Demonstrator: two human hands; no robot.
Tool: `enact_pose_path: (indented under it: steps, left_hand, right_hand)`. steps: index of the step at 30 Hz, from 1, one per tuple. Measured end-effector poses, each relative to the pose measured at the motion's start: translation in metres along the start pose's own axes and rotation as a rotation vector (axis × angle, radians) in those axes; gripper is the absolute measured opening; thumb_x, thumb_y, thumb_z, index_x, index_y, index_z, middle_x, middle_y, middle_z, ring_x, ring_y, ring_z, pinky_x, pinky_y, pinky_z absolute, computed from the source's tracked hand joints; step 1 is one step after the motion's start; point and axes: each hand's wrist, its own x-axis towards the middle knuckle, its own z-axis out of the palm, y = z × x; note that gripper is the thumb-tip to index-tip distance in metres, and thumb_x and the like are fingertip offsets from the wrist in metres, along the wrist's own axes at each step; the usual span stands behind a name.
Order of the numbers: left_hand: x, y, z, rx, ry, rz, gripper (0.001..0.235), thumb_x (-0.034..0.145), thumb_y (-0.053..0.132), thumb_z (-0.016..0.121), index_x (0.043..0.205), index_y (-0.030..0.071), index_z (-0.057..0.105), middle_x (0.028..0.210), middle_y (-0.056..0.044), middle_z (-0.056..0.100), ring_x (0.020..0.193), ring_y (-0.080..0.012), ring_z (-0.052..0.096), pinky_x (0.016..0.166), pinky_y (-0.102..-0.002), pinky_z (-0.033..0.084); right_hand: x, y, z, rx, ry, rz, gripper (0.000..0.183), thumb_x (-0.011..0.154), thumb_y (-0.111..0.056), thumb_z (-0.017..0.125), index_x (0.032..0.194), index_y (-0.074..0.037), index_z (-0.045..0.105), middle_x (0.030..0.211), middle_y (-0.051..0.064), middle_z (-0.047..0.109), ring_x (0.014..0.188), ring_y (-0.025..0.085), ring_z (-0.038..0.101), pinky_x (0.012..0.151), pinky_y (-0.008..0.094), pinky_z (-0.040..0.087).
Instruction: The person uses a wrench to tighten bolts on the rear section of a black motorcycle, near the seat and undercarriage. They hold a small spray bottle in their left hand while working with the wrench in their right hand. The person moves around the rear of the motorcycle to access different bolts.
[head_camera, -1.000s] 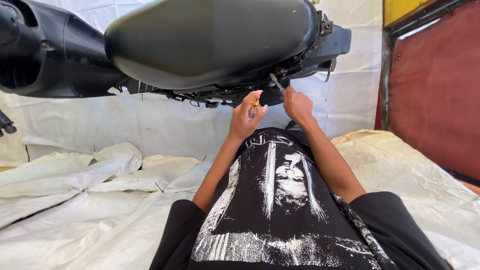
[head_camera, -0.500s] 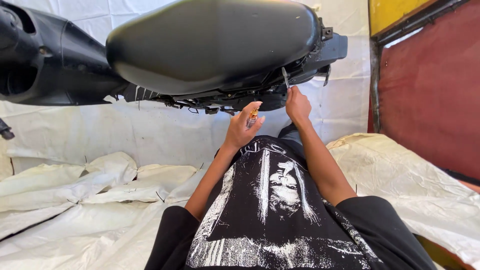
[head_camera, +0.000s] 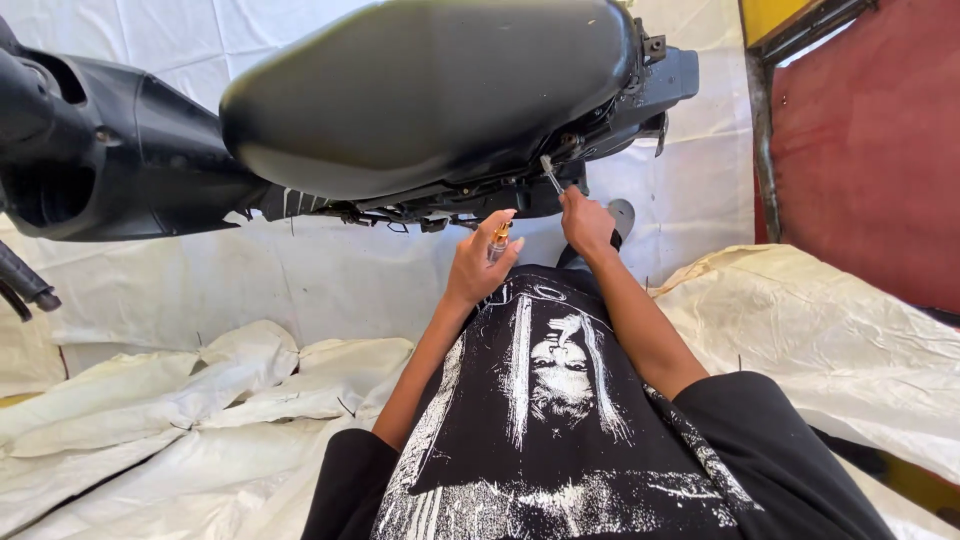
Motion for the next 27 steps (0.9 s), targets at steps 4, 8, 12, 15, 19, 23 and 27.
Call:
enact_pose_path:
  steps: [4,8,12,15,19,23,27]
  left_hand:
    - [0.0,-0.008,-0.006,0.037,-0.004,-0.014,0.046,0.091,0.022,0.075,0.134,0.02,0.059,0.098,-0.015,0.075,0.082,-0.0406,0.072,0.075,-0.047,0.056]
    - [-0.001,0.001,-0.006,0.044,-0.014,0.01,0.047,0.091,0.021,0.075,0.135,0.021,0.058,0.09,-0.012,0.074,0.072,-0.0368,0.07,0.069,-0.045,0.055]
    - [0.006,0.009,-0.008,0.026,-0.038,-0.012,0.045,0.093,0.019,0.074,0.135,0.021,0.058,0.077,-0.01,0.07,0.064,-0.0296,0.068,0.065,-0.043,0.054]
    - [0.01,-0.001,-0.015,0.035,-0.018,-0.018,0.046,0.092,0.019,0.074,0.136,0.021,0.058,0.075,-0.008,0.069,0.064,-0.0289,0.067,0.065,-0.04,0.054]
    - [0.008,0.0,-0.004,0.054,-0.002,0.019,0.046,0.09,0.017,0.077,0.133,0.019,0.06,0.083,-0.01,0.073,0.066,-0.0307,0.068,0.066,-0.039,0.054]
    - [0.014,0.009,0.001,0.059,0.0,0.011,0.046,0.091,0.018,0.076,0.134,0.017,0.059,0.077,-0.008,0.07,0.066,-0.0265,0.068,0.066,-0.036,0.054]
    - [0.017,0.01,0.004,0.079,0.0,-0.02,0.046,0.092,0.018,0.075,0.135,0.016,0.058,0.079,-0.008,0.072,0.066,-0.0267,0.067,0.066,-0.039,0.054]
  right_hand:
    - [0.0,-0.006,-0.023,0.063,0.052,0.016,0.036,0.111,-0.046,0.035,0.109,-0.019,0.059,0.089,0.029,0.072,0.092,0.052,0.072,0.08,0.061,0.056]
    - [-0.005,0.005,-0.014,0.141,0.072,0.039,0.035,0.111,-0.049,0.038,0.111,-0.023,0.06,0.087,0.027,0.072,0.09,0.053,0.071,0.079,0.061,0.056]
    - [-0.002,0.003,-0.004,0.087,0.055,0.023,0.032,0.109,-0.05,0.039,0.112,-0.027,0.061,0.087,0.02,0.075,0.088,0.048,0.074,0.078,0.059,0.057]
    - [0.01,0.0,-0.018,0.07,0.166,0.052,0.027,0.111,-0.045,0.042,0.115,-0.026,0.06,0.086,0.022,0.073,0.087,0.047,0.074,0.078,0.057,0.059]
    - [0.01,0.015,-0.001,0.11,0.068,0.022,0.027,0.11,-0.044,0.043,0.11,-0.022,0.059,0.086,0.02,0.073,0.088,0.048,0.073,0.079,0.058,0.058]
    - [0.015,0.028,0.002,0.119,0.076,-0.035,0.024,0.109,-0.041,0.045,0.105,-0.021,0.059,0.085,0.02,0.073,0.087,0.048,0.073,0.076,0.06,0.057]
    - [0.023,0.042,-0.008,0.298,0.108,-0.023,0.024,0.11,-0.041,0.044,0.113,-0.023,0.06,0.093,0.02,0.072,0.095,0.049,0.069,0.081,0.062,0.056]
